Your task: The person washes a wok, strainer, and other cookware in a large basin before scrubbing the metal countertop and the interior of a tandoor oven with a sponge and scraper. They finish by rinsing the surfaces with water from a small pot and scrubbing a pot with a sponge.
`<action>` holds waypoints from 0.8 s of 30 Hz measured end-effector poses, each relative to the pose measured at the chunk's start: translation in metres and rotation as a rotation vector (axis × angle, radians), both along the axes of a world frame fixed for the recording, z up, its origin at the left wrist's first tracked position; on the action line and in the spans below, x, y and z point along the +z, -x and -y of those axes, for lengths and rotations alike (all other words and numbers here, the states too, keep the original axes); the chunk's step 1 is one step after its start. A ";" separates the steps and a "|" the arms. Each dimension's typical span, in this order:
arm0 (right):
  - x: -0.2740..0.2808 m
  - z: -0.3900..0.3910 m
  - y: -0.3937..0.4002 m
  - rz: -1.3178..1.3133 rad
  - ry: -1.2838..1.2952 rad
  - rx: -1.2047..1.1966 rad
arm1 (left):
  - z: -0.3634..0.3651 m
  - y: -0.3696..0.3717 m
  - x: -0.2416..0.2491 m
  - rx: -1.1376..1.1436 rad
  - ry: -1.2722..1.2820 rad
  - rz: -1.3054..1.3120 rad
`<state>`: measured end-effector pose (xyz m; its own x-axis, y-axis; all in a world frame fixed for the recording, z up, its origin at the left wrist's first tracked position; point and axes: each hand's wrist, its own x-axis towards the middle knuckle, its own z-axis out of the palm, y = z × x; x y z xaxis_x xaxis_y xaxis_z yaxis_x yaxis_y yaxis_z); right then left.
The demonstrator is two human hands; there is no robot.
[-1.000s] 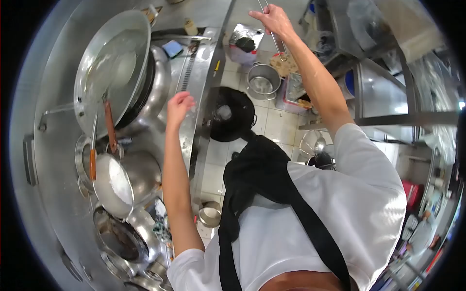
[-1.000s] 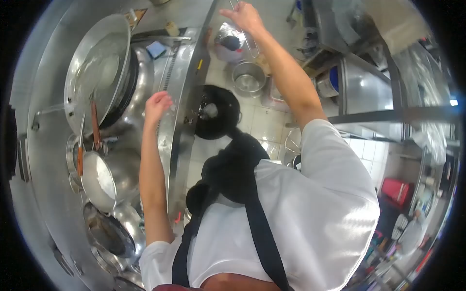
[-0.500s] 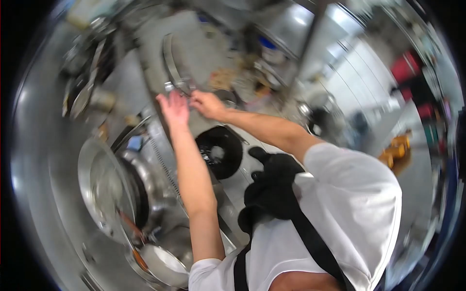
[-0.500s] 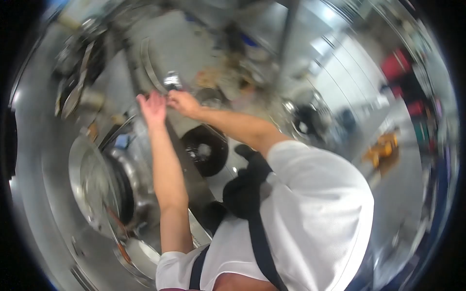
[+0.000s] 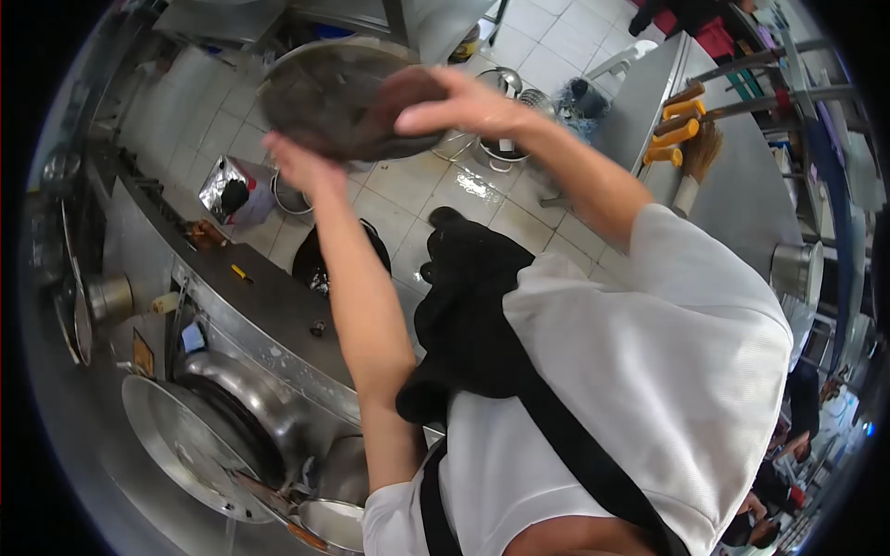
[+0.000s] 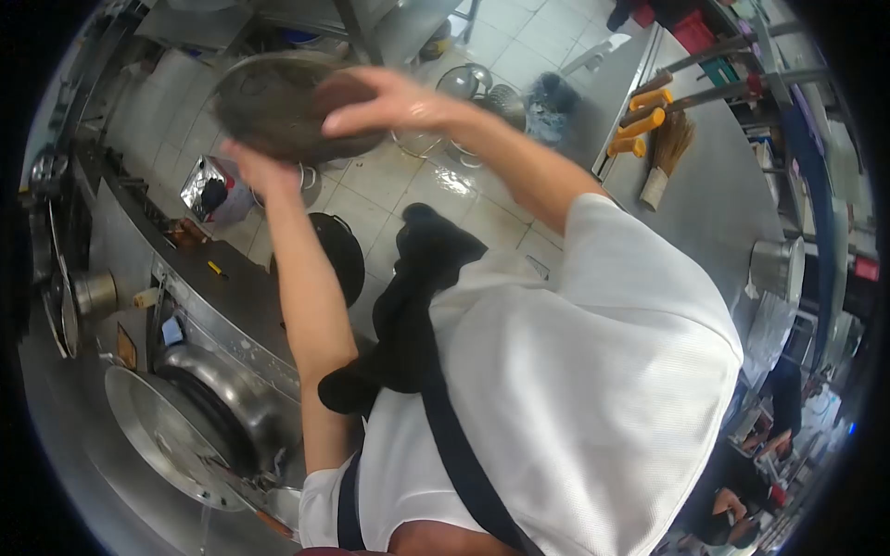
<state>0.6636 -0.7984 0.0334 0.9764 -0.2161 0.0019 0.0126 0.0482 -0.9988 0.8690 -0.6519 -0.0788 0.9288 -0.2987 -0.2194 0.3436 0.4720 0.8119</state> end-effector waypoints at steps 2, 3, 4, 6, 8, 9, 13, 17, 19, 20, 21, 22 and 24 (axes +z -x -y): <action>0.016 0.029 0.019 -0.117 0.224 -0.200 | 0.030 0.023 -0.011 0.006 -0.103 0.191; 0.015 0.047 0.027 -0.142 0.184 -0.194 | 0.035 0.028 -0.019 -0.073 -0.231 0.235; 0.012 0.059 0.036 -0.169 0.181 -0.286 | 0.033 0.035 -0.017 -0.161 -0.254 0.303; 0.000 0.083 0.061 -0.207 0.173 -0.387 | 0.020 0.046 -0.025 -0.267 -0.393 0.396; -0.024 0.106 0.083 -0.238 0.151 -0.490 | -0.028 0.036 -0.077 -0.344 -0.540 0.334; -0.044 0.120 0.093 -0.211 0.088 -0.595 | -0.061 0.033 -0.109 -0.413 -0.564 0.245; -0.133 0.166 0.126 -0.152 -0.145 -0.966 | -0.187 0.087 -0.168 -0.353 -0.836 -0.147; -0.183 0.200 0.137 -0.101 -0.254 -1.222 | -0.299 0.152 -0.206 -0.356 -0.887 -0.374; -0.210 0.221 0.142 -0.080 -0.212 -1.255 | -0.307 0.193 -0.176 -0.197 -1.009 -0.542; -0.214 0.226 0.141 -0.062 -0.203 -1.304 | -0.316 0.207 -0.170 -0.176 -1.009 -0.551; -0.218 0.231 0.137 -0.040 -0.194 -1.348 | -0.325 0.221 -0.165 -0.175 -1.006 -0.582; -0.226 0.235 0.134 -0.042 -0.133 -1.382 | -0.328 0.231 -0.162 -0.176 -1.005 -0.614; -0.288 0.254 0.136 -0.112 -0.060 -1.411 | -0.318 0.243 -0.140 -0.107 -0.980 -0.681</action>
<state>0.5277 -1.0527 -0.2544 -0.0615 -0.9927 -0.1039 0.0068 0.1037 -0.9946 0.6256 -0.3340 -0.2190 0.5141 0.2018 -0.8337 0.8422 -0.3030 0.4460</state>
